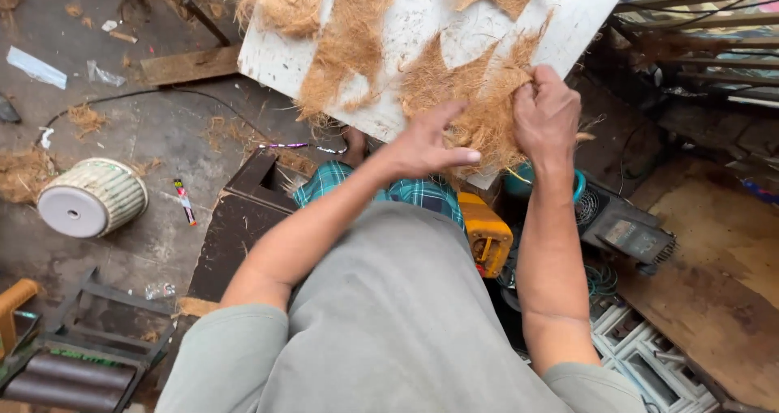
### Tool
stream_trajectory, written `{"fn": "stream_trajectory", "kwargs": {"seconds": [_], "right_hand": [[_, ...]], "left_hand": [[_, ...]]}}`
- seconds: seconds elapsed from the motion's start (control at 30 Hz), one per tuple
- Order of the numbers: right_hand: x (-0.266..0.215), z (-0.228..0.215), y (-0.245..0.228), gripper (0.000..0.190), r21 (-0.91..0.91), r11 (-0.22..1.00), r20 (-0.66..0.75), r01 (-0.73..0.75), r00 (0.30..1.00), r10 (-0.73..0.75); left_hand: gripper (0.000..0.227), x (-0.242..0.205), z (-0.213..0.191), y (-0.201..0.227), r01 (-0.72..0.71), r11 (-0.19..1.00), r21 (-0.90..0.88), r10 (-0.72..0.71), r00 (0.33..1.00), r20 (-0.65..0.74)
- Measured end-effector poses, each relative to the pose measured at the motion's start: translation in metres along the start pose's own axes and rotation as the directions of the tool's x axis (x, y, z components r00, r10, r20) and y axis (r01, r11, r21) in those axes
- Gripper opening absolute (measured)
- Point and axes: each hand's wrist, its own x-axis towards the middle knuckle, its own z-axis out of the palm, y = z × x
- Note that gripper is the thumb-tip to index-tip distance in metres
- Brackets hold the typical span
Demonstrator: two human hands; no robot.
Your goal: The person tears and fluffs coconut fiber by hand on a white board, then uses a spray gun to apply liquid to the material. The person handles the fiber repeatedly, spreading and compressing it before spraying.
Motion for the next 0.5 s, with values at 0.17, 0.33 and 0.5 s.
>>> {"fn": "stream_trajectory", "kwargs": {"seconds": [0.17, 0.33, 0.5], "right_hand": [[0.006, -0.048, 0.026, 0.012, -0.344, 0.933, 0.025, 0.102, 0.995, -0.1], [-0.016, -0.087, 0.024, 0.02, -0.25, 0.968, 0.116, 0.008, 0.993, 0.022], [-0.03, -0.12, 0.034, 0.02, -0.28, 0.939, 0.376, -0.198, 0.878, 0.297]], "left_hand": [[0.014, 0.018, -0.001, 0.005, 0.09, 0.955, -0.283, -0.118, 0.989, -0.084], [0.015, 0.028, -0.034, 0.034, 0.19, 0.939, -0.286, -0.22, 0.972, -0.078], [0.028, 0.037, -0.02, 0.012, 0.13, 0.962, 0.24, -0.189, 0.952, 0.24]]}}
